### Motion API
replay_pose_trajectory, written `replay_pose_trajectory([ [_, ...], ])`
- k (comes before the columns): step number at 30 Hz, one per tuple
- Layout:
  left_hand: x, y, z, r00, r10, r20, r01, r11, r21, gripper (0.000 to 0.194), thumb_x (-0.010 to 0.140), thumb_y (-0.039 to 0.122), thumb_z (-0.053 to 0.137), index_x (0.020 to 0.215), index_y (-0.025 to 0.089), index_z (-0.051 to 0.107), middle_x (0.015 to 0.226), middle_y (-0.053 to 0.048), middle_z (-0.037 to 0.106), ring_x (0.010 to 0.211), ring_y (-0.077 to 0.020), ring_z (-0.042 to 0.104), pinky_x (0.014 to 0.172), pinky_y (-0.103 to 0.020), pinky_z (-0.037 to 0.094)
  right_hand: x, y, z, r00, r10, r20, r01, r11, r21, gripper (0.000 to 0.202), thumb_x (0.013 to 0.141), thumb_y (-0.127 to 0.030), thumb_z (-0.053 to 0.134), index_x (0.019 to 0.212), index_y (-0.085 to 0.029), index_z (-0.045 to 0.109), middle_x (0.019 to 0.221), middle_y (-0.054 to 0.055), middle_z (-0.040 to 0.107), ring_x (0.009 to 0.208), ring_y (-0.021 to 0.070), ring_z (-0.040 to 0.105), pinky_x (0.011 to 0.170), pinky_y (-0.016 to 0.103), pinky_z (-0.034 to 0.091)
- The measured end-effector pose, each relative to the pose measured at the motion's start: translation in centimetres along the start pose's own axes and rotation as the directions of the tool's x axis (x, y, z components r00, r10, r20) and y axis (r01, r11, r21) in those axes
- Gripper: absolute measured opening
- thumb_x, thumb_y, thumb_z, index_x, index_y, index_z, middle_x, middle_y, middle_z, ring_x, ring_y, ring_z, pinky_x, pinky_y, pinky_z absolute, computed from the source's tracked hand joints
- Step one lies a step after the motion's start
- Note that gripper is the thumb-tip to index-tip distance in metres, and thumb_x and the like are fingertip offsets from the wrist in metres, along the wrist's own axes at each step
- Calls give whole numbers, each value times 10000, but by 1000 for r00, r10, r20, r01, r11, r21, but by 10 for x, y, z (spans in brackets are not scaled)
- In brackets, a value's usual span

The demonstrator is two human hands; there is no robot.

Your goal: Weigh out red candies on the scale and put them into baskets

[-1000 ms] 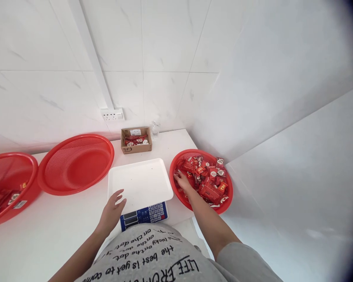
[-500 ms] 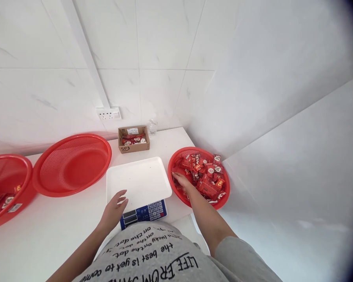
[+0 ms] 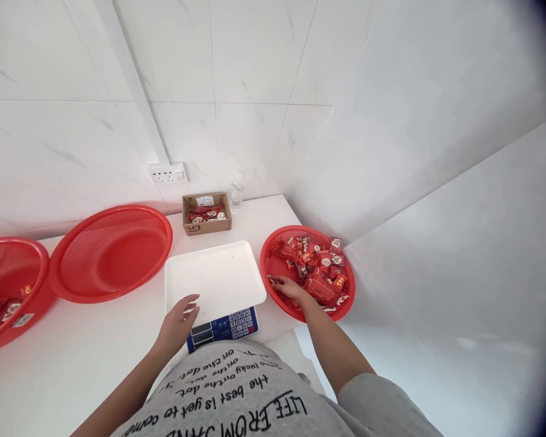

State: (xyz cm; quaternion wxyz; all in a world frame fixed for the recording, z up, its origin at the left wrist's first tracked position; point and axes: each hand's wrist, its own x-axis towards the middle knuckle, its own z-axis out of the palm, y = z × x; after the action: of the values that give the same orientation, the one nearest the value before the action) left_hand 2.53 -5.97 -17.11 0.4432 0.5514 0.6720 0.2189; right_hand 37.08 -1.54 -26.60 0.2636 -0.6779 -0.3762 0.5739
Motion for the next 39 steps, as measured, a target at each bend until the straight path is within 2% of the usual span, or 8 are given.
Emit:
replay_pose_trajectory([
  [7, -2, -3, 0, 1000, 2, 0, -2, 1000, -13, 430, 731, 456, 475, 1061, 208, 594, 1041, -79, 662, 1003, -228, 617, 816, -348, 514, -6, -11, 9, 989, 68, 134, -85, 988, 132, 502, 727, -525, 613, 1143, -244, 586, 1080, 54, 649, 847, 159, 606, 772, 331, 499],
  [13, 0, -4, 3, 1000, 12, 14, -12, 1000, -13, 430, 727, 465, 480, 1045, 203, 605, 1048, -78, 667, 990, -226, 622, 816, -351, 515, -21, -21, 1, 986, -120, 120, 105, 987, 121, 562, 638, -423, 747, 1151, -242, 606, 1299, 66, 544, 1171, 221, 498, 990, 366, 399],
  [16, 1, -4, 7, 999, 35, 27, -35, 999, -8, 430, 722, 468, 483, 1032, 198, 609, 1066, -82, 660, 975, -224, 623, 817, -352, 513, -29, -27, 3, 982, -165, 92, 156, 983, 99, 551, 616, -360, 766, 1131, -231, 617, 1292, 67, 550, 1189, 226, 486, 1010, 360, 378],
  [23, 2, -2, 6, 998, 45, 49, -45, 999, 6, 412, 738, 453, 478, 1035, 199, 609, 1018, -77, 668, 944, -220, 634, 811, -345, 509, -45, -42, 9, 998, -59, -7, 59, 959, 276, 406, 635, -295, 685, 1024, -212, 609, 923, 34, 662, 746, 145, 598, 599, 241, 465],
  [27, 1, 1, 7, 997, 67, 42, -66, 998, -22, 362, 746, 417, 486, 1006, 203, 617, 1020, -65, 672, 944, -209, 633, 821, -340, 508, -52, -69, 29, 989, -133, 67, 99, 923, 373, 390, 634, -287, 669, 1010, -213, 595, 838, 23, 640, 674, 116, 572, 528, 202, 416],
  [32, 0, -2, 10, 994, 100, 36, -100, 995, -14, 368, 775, 353, 464, 1083, 191, 586, 1106, -84, 634, 1004, -203, 607, 831, -333, 502, -49, -101, 76, 922, -270, 278, 214, 952, 217, 543, 631, -237, 670, 1160, -227, 545, 852, 13, 620, 645, 100, 548, 521, 206, 418],
  [35, -1, -8, 6, 991, 133, -3, -133, 991, 35, 357, 783, 306, 462, 1109, 210, 571, 1172, -74, 600, 1082, -201, 567, 873, -333, 485, -44, -105, 97, 924, -311, 221, 305, 950, 62, 568, 639, -231, 667, 1189, -254, 530, 898, 11, 614, 638, 97, 537, 539, 223, 449],
  [39, -3, -20, -1, 987, 160, -21, -156, 979, 129, 354, 807, 287, 436, 1134, 216, 552, 1204, -68, 577, 1116, -198, 547, 915, -345, 470, -38, -99, 105, 948, -278, 157, 288, 957, -46, 462, 678, -281, 654, 1130, -241, 568, 833, 3, 611, 607, 102, 537, 563, 248, 474],
])
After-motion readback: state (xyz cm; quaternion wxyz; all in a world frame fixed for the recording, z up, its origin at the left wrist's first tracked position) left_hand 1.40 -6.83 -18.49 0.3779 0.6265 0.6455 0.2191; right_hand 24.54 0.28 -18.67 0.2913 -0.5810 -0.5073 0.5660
